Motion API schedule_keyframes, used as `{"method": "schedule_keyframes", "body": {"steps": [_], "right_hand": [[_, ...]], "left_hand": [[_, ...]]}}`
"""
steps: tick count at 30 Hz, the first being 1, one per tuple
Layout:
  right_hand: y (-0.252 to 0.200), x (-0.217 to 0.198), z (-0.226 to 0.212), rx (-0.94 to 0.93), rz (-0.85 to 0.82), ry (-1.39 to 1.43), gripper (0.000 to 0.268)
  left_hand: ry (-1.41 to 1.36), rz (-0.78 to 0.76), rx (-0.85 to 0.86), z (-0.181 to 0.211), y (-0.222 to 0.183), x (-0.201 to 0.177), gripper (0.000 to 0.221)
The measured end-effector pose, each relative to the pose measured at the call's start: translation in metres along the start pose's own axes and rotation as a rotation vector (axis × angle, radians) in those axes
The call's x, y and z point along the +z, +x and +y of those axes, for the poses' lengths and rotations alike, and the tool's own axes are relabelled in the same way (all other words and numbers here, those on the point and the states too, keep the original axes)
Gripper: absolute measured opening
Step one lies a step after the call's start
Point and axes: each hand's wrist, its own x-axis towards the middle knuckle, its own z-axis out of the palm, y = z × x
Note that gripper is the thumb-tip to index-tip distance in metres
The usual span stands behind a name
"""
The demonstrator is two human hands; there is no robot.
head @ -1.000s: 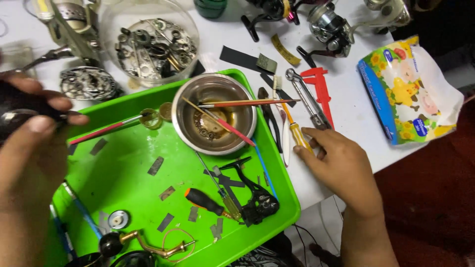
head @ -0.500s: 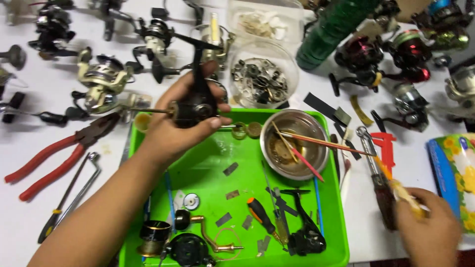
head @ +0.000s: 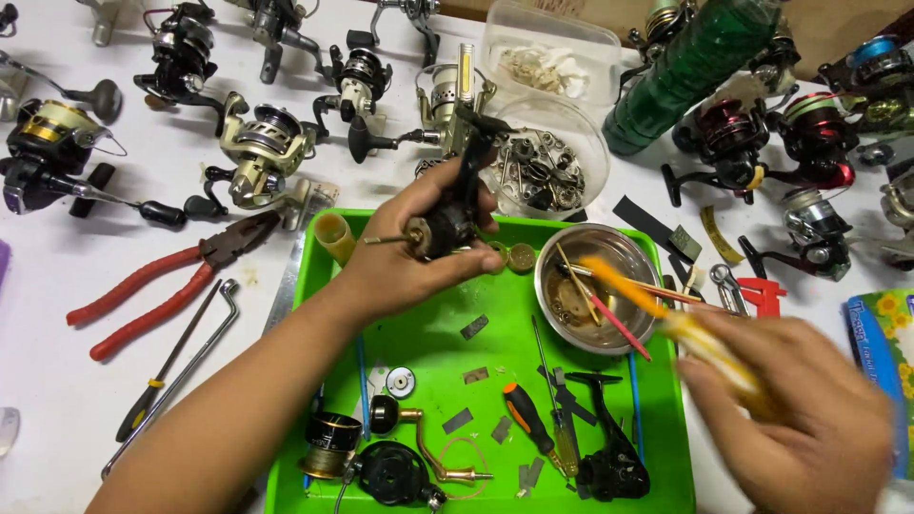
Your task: Securing screws and assembling internal components of a fishing reel on a repair workbench.
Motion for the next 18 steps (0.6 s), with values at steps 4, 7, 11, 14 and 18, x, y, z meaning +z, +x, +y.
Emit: {"method": "schedule_keyframes", "body": {"steps": [4, 7, 11, 14, 18], "right_hand": [[0.022, 0.024, -0.032, -0.293, 0.018, 0.156, 0.027], [0.024, 0.033, -0.038, -0.303, 0.023, 0.187, 0.023], [0.022, 0.04, -0.037, -0.315, 0.042, 0.154, 0.021], [0.022, 0.043, -0.038, -0.324, 0.057, 0.162, 0.022], [0.022, 0.045, -0.042, -0.322, 0.062, 0.182, 0.022]], "left_hand": [[0.285, -0.013, 0.145, 0.003, 0.0, 0.002, 0.068], [0.4, -0.007, 0.217, 0.008, 0.001, 0.002, 0.06], [0.442, 0.022, 0.273, 0.005, 0.002, 0.002, 0.053], [0.417, 0.03, 0.274, 0.006, 0.001, 0.003, 0.049], [0.422, 0.031, 0.265, 0.007, 0.001, 0.003, 0.049]]}}
